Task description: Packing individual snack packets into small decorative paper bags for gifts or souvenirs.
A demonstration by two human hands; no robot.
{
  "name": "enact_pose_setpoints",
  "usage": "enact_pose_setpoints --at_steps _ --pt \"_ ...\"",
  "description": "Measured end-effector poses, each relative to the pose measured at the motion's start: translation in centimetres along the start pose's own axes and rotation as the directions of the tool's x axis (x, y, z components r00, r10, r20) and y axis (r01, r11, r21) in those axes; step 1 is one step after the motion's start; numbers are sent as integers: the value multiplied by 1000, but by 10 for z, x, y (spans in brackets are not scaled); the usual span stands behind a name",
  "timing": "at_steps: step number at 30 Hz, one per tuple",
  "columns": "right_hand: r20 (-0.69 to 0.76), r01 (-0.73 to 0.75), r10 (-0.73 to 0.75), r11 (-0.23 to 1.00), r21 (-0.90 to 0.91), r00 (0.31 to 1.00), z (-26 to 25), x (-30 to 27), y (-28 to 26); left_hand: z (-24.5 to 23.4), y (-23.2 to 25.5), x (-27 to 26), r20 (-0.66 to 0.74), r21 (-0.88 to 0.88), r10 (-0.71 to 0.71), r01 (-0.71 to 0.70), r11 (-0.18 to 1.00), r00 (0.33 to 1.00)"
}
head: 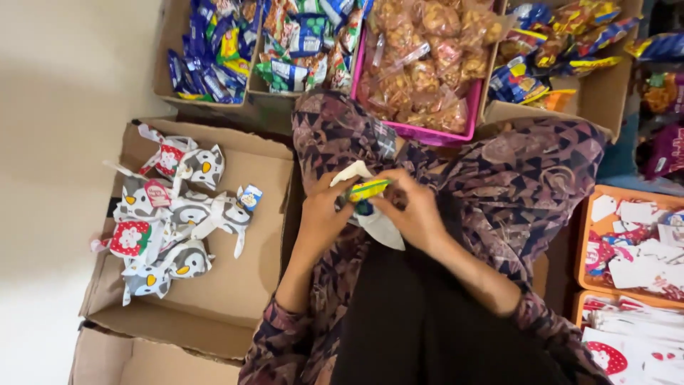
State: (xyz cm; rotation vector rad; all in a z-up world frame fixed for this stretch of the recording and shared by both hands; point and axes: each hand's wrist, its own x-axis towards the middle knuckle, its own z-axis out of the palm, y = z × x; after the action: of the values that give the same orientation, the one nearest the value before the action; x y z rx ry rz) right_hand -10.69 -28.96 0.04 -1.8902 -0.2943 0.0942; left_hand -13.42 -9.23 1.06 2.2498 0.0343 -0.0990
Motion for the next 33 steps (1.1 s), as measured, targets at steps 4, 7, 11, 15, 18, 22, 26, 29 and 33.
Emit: enact_pose_setpoints --at_steps 4,7,11,15,18,22,26,29,33 --pt "91 13 2 987 -163 996 4 7 23 4 -18 4 6 -35 23 -23 999 1000" --pt "199 24 30 965 -262 980 -3 10 23 14 -29 -1 -35 -115 88 -92 989 995" --pt "278 83 0 954 -289 961 -9 15 18 9 -36 0 -101 -304 130 -155 940 986" --pt "395 125 42 914 -387 918 -5 11 30 12 -45 4 -165 -387 31 -94 917 986" --pt "415 90 90 915 -394 905 -8 12 19 12 -44 0 -82 -615 -133 54 786 988" --pt "447 102 56 941 -321 893 7 4 11 -6 -37 2 -64 -438 -92 55 897 994" --pt "333 322 -179 835 -446 926 17 2 41 -14 -22 0 -146 -458 -56 -17 889 988" --pt "366 380 -180 705 -599 913 14 5 48 -4 -20 -6 -204 -455 -26 -71 887 979" --pt "480 451 -79 500 -739 874 18 7 57 20 -8 -10 -276 -347 138 -232 909 951"
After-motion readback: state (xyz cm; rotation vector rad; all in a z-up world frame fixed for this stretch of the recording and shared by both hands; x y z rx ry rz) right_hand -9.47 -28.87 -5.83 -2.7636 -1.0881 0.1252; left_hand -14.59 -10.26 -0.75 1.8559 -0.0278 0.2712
